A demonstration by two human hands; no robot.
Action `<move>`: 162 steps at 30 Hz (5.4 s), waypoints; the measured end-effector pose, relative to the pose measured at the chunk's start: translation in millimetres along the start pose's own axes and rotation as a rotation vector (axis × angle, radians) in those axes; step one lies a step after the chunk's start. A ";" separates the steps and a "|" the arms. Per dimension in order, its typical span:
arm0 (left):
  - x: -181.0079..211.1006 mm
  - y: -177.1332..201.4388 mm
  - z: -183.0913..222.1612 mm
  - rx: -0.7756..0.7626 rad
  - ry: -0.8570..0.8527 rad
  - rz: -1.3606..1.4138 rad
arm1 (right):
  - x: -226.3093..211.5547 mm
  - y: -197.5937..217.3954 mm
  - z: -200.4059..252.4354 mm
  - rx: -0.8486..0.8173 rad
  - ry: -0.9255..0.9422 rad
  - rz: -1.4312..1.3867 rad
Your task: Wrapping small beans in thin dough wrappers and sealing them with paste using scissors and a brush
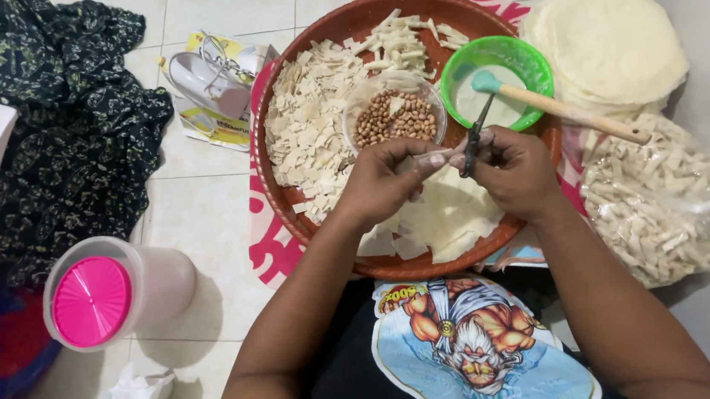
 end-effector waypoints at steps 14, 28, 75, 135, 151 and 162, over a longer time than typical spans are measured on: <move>33.8 33.1 -22.4 0.126 -0.197 0.161 | 35.9 -11.4 13.0 -0.215 -0.163 0.039; 30.2 29.5 -22.9 0.204 -0.233 0.113 | 32.3 -25.9 11.6 -0.453 -0.255 0.027; 13.6 -0.8 1.8 0.317 -0.051 0.470 | 44.3 -21.7 14.4 -0.451 -0.181 -0.100; 54.4 97.3 -70.3 0.326 -0.078 0.704 | 22.2 -101.5 -107.9 -0.391 -0.567 0.019; 55.0 77.3 -62.8 0.277 -0.223 0.491 | 16.8 -67.6 -62.4 -0.447 -0.387 0.149; 46.7 49.9 -59.5 0.256 -0.347 0.242 | 36.1 -32.2 -33.7 -0.219 -0.157 -0.104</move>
Point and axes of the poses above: each hand's wrist, its own z-axis away from the middle knuckle, its own y-axis out of the back of the hand, x = y × z, the point moved 8 cm from there along -z, towards the middle knuckle, and after that the axes turned 12 degrees about y, right-handed, at the moved point
